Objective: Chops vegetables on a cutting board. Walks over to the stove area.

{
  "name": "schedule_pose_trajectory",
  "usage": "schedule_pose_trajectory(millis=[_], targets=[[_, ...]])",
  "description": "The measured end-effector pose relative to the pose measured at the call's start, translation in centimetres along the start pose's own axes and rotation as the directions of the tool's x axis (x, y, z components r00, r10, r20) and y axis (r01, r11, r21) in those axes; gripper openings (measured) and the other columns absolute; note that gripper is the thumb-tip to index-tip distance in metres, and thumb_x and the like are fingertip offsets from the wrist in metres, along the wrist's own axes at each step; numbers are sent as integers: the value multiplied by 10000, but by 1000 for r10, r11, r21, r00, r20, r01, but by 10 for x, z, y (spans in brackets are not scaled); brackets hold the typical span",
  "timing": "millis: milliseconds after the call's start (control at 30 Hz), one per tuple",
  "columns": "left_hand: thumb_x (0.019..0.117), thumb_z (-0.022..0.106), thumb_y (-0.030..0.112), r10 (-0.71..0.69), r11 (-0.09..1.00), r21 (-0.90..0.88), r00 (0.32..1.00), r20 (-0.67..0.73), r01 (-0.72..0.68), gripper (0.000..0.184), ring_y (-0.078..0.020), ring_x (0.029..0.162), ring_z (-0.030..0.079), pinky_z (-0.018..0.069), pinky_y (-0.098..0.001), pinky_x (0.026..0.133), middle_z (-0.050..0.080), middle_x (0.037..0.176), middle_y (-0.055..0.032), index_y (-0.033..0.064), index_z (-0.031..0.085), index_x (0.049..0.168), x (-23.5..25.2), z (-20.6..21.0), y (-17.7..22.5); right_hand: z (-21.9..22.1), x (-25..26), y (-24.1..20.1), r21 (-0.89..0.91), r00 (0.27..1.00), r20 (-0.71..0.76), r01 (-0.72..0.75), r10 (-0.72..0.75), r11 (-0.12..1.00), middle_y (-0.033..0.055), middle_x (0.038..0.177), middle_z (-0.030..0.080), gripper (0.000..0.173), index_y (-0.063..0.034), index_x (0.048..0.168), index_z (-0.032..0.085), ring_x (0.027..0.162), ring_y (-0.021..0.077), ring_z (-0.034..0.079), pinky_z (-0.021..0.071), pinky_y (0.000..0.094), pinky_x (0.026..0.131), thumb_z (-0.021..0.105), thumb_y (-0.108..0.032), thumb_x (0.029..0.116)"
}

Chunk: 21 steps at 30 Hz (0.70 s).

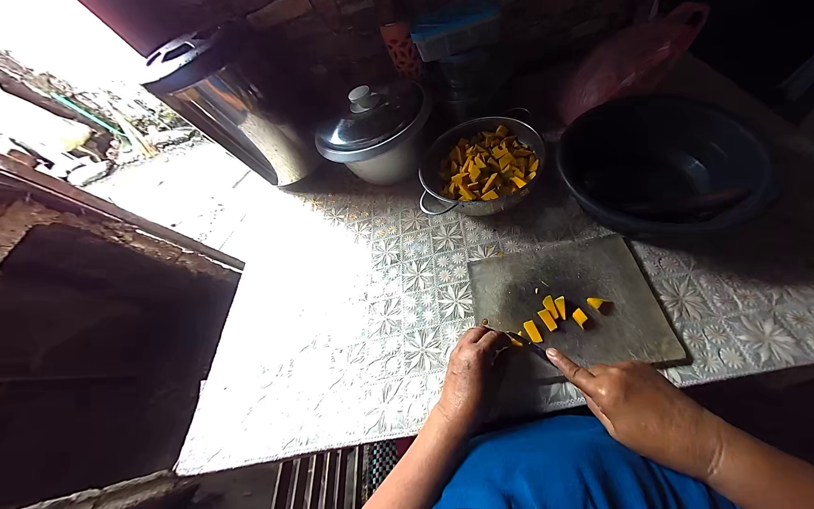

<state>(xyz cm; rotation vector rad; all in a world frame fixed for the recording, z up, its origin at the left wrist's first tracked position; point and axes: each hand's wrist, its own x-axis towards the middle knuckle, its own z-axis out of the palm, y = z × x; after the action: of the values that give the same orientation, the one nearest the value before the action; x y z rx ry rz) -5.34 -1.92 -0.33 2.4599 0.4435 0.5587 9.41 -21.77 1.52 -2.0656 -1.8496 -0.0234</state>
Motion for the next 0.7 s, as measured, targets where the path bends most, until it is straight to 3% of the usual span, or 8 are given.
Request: schedule_pose_trajectory(millis=[100,200,333,467,533,600,700], targets=[[887,728,141,-12,1000,0,1000,-7,12,67,-112,887,701,575,-258,840,736,904,-16,100,766,924,0,1,1,3,7,-8,-24,996,79,-26,27,999,67,565,586,566,-65,1406,642,470,256,610,504,405,438,603,-30,842],[882,721,131,-6,1000,11,1000,-14,6,84,-123,881,699,577,-257,832,727,906,-31,92,762,945,-1,2,1,13,9,-4,21,995,86,-52,50,998,71,574,593,541,-57,1423,623,480,261,612,506,414,452,568,-54,885],[892,699,128,-11,999,45,999,-45,13,84,-127,835,699,587,-258,790,717,887,-42,81,748,940,-3,4,1,19,-1,2,124,995,9,-100,100,987,59,577,604,487,-98,1405,652,493,251,623,525,430,469,503,-148,943],[919,655,120,-7,993,114,994,-111,20,115,-145,779,687,587,-273,733,701,872,-61,76,754,959,1,11,3,18,-16,13,124,968,-221,-90,116,988,41,584,608,463,-103,1323,717,453,206,578,480,375,427,480,-161,929],[921,658,131,53,989,143,990,-134,-33,162,-207,867,714,598,-335,798,733,949,-93,59,760,1024,8,14,5,8,-18,18,118,947,-289,-113,143,987,37,599,621,451,-102,1316,722,454,194,568,467,359,426,469,-174,950],[908,695,224,112,981,171,987,-111,-92,288,-318,1037,698,565,-458,909,733,1118,-141,63,750,1141,17,16,8,0,-21,24,117,921,-334,-169,199,979,45,613,642,450,-98,1318,720,455,197,575,473,363,428,462,-188,961],[877,688,578,119,966,224,991,57,-128,668,-480,1363,491,416,-655,1068,564,1462,-206,161,638,1397,30,24,15,-5,-31,42,140,864,-395,-278,311,950,76,640,670,464,-79,1343,699,467,219,590,493,398,442,441,-208,979]])
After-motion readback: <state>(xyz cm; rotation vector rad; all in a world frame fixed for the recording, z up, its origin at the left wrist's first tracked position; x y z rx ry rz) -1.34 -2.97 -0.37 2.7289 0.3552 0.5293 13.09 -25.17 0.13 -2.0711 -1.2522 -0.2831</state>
